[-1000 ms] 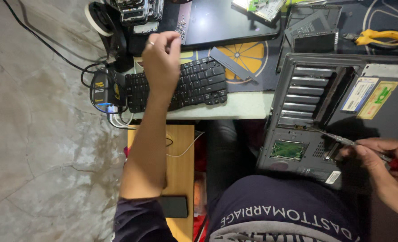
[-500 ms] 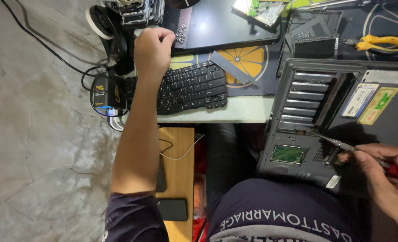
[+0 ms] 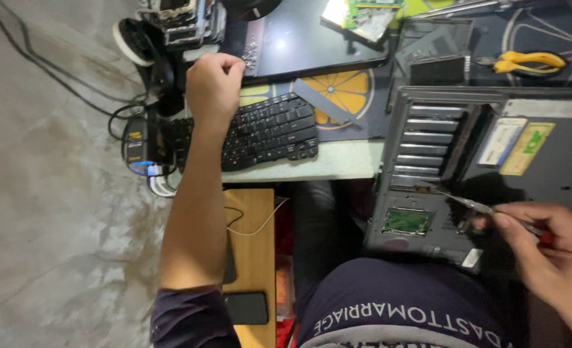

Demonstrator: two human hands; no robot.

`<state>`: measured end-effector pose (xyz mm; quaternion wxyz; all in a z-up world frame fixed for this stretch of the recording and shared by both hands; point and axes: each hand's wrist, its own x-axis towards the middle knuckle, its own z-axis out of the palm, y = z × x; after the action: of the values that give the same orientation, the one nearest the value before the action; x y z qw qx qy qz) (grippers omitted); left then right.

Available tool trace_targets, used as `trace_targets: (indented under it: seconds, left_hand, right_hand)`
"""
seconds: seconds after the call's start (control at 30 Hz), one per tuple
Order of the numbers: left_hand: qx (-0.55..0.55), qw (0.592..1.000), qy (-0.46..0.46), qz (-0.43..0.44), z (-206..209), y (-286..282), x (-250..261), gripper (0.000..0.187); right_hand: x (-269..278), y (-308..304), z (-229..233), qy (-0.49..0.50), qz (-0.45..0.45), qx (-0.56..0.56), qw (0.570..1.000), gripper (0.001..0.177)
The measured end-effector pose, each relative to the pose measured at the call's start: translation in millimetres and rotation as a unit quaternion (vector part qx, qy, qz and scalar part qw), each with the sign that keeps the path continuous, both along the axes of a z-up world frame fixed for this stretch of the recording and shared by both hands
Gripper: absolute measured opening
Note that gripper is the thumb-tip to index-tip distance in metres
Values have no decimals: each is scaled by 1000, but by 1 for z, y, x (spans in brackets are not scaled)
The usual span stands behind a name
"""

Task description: The person disassembles a laptop by removing the bottom cover and unscrewing several screws from the chassis. They use a screwdriver to remove screws and place them on the table, then lift off the cover to expose internal components.

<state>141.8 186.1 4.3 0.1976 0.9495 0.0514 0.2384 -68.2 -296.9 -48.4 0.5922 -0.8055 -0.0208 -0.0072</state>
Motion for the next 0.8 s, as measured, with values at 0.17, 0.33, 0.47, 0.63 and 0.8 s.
trace_targets:
  seconds: [0.17, 0.33, 0.47, 0.63, 0.8]
  left_hand:
    - [35, 999, -28, 7, -2, -10, -5, 13]
    - [79, 996, -51, 1, 2, -18, -15, 8]
    - [43, 997, -61, -6, 1, -25, -29, 8]
    - [-21, 996, -83, -33, -1, -38, -41, 10]
    - [-112, 981, -144, -60, -7, -33, -38, 11]
  right_hand:
    - [2, 8, 13, -38, -16, -55, 998, 13]
    - [7, 11, 21, -63, 6, -51, 997, 14]
    - [8, 11, 21, -39, 9, -37, 999, 14]
    - [11, 15, 23, -47, 1, -47, 998, 13]
    - [10, 18, 22, -22, 10, -73, 997, 14]
